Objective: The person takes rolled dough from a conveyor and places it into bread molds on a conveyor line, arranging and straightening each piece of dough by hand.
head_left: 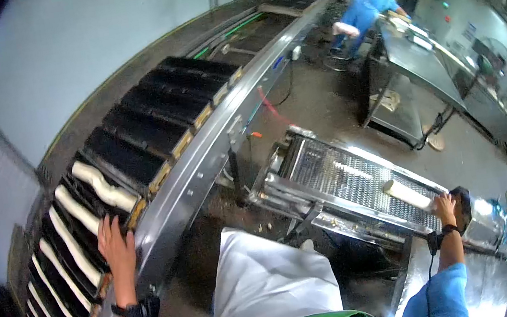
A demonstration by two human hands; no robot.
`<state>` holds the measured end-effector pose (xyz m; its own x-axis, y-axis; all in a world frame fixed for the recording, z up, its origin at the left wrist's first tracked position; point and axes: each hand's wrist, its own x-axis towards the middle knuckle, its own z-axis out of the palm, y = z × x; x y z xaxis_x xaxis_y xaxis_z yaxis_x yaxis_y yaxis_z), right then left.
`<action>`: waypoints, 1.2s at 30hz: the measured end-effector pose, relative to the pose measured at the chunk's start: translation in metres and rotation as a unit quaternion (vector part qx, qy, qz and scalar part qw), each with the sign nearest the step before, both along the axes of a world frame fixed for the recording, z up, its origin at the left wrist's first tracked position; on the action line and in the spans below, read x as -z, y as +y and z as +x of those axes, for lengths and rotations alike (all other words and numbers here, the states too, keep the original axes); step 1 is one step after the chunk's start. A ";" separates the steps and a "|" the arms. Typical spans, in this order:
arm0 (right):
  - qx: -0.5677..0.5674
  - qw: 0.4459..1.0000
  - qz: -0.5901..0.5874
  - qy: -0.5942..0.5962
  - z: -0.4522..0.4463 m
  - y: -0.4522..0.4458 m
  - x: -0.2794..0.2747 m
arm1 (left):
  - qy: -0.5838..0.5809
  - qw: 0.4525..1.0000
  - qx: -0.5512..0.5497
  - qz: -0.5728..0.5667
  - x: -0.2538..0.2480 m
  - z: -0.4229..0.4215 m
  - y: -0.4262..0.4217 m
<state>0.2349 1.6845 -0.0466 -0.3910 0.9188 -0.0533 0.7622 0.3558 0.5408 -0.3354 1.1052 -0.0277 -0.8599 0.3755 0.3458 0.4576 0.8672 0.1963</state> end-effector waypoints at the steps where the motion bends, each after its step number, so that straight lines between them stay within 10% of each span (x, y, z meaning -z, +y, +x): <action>1: -0.022 0.996 -0.006 0.087 0.010 0.006 0.006 | 0.000 1.000 0.002 -0.003 -0.001 0.002 -0.004; 5: 0.014 0.947 -0.142 0.287 0.031 0.084 0.008 | 0.017 1.000 -0.001 0.018 0.002 0.000 0.001; 7: -0.078 0.689 -0.258 0.673 -0.044 0.014 -0.044 | 0.015 1.000 -0.008 0.019 0.008 -0.003 0.003; 9: -0.069 0.742 -0.256 0.616 -0.110 -0.015 -0.095 | 0.015 0.999 -0.016 0.025 0.010 -0.005 0.007; 22: -0.324 0.382 -0.463 0.732 -0.547 -0.245 -0.189 | 0.069 0.993 -0.075 0.061 0.049 -0.011 -0.031; 26: -0.321 0.412 -0.662 0.537 -0.638 -0.275 -0.146 | 0.041 0.993 -0.095 0.048 0.062 -0.017 -0.033; 36: -0.289 0.651 -0.558 0.427 -0.562 -0.200 -0.065 | 0.070 0.987 -0.121 0.079 0.099 -0.038 -0.042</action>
<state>-0.3267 1.4843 0.0186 -0.9788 0.1803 -0.0972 0.1794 0.5250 -0.8320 -0.3729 1.0634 -0.1271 -0.8571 0.0973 0.5059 0.2736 0.9180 0.2869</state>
